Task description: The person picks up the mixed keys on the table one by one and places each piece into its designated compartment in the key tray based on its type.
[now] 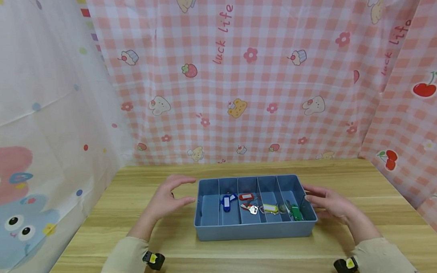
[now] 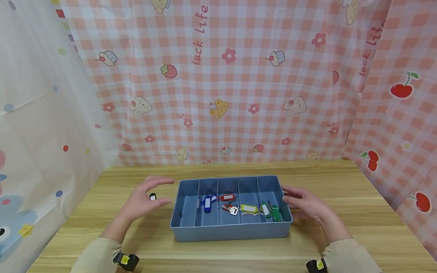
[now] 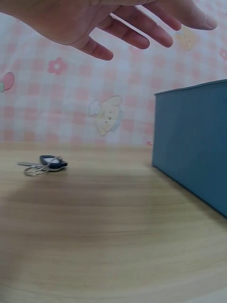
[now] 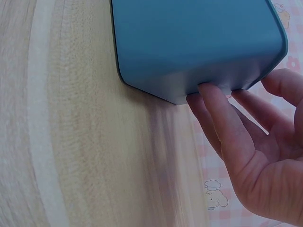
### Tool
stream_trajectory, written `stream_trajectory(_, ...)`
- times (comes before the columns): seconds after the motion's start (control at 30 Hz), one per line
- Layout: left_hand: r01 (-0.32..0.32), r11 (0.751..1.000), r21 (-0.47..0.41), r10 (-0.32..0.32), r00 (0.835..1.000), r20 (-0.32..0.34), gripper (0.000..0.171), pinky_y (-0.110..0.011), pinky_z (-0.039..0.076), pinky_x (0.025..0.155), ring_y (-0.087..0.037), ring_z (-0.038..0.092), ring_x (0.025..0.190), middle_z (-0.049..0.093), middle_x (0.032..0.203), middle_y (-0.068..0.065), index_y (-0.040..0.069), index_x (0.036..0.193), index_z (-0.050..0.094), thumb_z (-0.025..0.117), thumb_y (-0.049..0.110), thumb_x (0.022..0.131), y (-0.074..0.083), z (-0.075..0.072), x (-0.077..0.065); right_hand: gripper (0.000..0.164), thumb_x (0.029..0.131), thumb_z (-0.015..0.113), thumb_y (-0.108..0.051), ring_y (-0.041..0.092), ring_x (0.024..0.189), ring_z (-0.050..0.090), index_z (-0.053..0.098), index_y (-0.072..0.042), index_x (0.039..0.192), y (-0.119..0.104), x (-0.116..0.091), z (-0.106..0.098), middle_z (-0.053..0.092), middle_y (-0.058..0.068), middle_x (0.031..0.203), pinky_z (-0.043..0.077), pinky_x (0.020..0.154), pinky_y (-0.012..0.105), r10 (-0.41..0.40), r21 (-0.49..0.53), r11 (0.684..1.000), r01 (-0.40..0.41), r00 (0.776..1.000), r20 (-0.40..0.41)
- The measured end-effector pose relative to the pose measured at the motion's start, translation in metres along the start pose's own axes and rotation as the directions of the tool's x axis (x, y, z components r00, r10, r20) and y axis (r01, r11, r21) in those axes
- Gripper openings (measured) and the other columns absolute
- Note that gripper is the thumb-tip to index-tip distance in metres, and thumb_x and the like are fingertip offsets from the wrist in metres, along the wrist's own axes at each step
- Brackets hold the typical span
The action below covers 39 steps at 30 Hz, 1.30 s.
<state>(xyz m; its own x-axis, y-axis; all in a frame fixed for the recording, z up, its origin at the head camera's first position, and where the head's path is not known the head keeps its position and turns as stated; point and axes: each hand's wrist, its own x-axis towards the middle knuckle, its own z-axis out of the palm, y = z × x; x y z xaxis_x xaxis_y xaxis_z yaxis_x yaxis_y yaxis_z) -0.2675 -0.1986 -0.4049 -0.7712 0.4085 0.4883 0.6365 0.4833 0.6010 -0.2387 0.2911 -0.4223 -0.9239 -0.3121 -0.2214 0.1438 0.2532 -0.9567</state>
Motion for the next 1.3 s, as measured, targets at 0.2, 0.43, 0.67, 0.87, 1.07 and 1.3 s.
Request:
stream_trajectory(0.2,0.032,0.999,0.042,-0.031,0.999,-0.020,0.049,-0.054,0.043,0.098,-0.027,0.054,0.118,0.065,0.123,-0.003,0.014,0.123,0.069,0.086,0.014,0.078,-0.012,-0.007,-0.005,0.069,0.102,0.057,-0.021,0.028,0.113,0.058,0.020,0.007,0.153,0.000,0.001,0.000,0.038,0.035,0.144,0.053,0.090,0.046,-0.005,0.006,1.000,0.005,1.000,0.001)
stream_trajectory(0.43,0.083,0.995,0.055,-0.081,0.996,-0.032,0.048,-0.058,0.040,0.100,-0.033,0.053,0.121,0.064,0.125,-0.008,0.012,0.123,0.069,0.086,0.013,0.078,-0.019,-0.014,-0.009,0.069,0.102,0.058,-0.021,0.027,0.112,0.059,0.021,0.007,0.152,0.000,0.001,0.000,0.039,0.035,0.144,0.053,0.090,0.046,-0.006,0.003,1.000,0.006,1.000,-0.004)
stream_trajectory(0.67,0.133,0.990,0.056,-0.131,0.991,-0.033,0.048,-0.058,0.039,0.101,-0.035,0.052,0.122,0.063,0.127,-0.011,0.009,0.124,0.069,0.085,0.015,0.079,-0.025,-0.020,-0.011,0.069,0.102,0.058,-0.022,0.027,0.112,0.059,0.020,0.007,0.152,-0.002,0.000,0.001,0.038,0.036,0.144,0.052,0.091,0.046,-0.001,-0.005,1.000,0.001,1.000,-0.004)
stream_trajectory(0.87,0.149,0.987,0.065,-0.147,0.989,-0.034,0.049,-0.058,0.039,0.101,-0.035,0.053,0.121,0.064,0.126,-0.011,0.007,0.125,0.068,0.085,0.014,0.079,-0.031,-0.024,-0.015,0.070,0.102,0.058,-0.022,0.027,0.112,0.058,0.020,0.007,0.153,-0.002,0.000,0.001,0.036,0.037,0.145,0.052,0.091,0.046,0.007,0.000,1.000,-0.007,1.000,-0.007)
stream_trajectory(1.07,0.190,0.979,0.076,-0.189,0.982,-0.010,0.052,-0.061,0.036,0.103,-0.040,0.050,0.124,0.061,0.131,-0.015,0.007,0.127,0.066,0.084,0.019,0.080,-0.039,-0.028,-0.020,0.068,0.102,0.057,-0.022,0.032,0.116,0.056,0.021,0.006,0.153,-0.002,-0.001,0.001,0.032,0.038,0.147,0.051,0.092,0.049,0.009,-0.021,1.000,-0.009,1.000,-0.012)
stream_trajectory(1.3,0.218,0.971,0.097,-0.221,0.975,0.018,0.053,-0.062,0.036,0.102,-0.042,0.050,0.124,0.061,0.131,-0.018,0.004,0.127,0.066,0.085,0.015,0.079,-0.048,-0.029,-0.024,0.068,0.102,0.057,-0.022,0.033,0.118,0.055,0.022,0.006,0.153,-0.002,-0.001,0.001,0.032,0.037,0.148,0.051,0.092,0.049,0.010,-0.031,0.999,-0.010,1.000,-0.015)
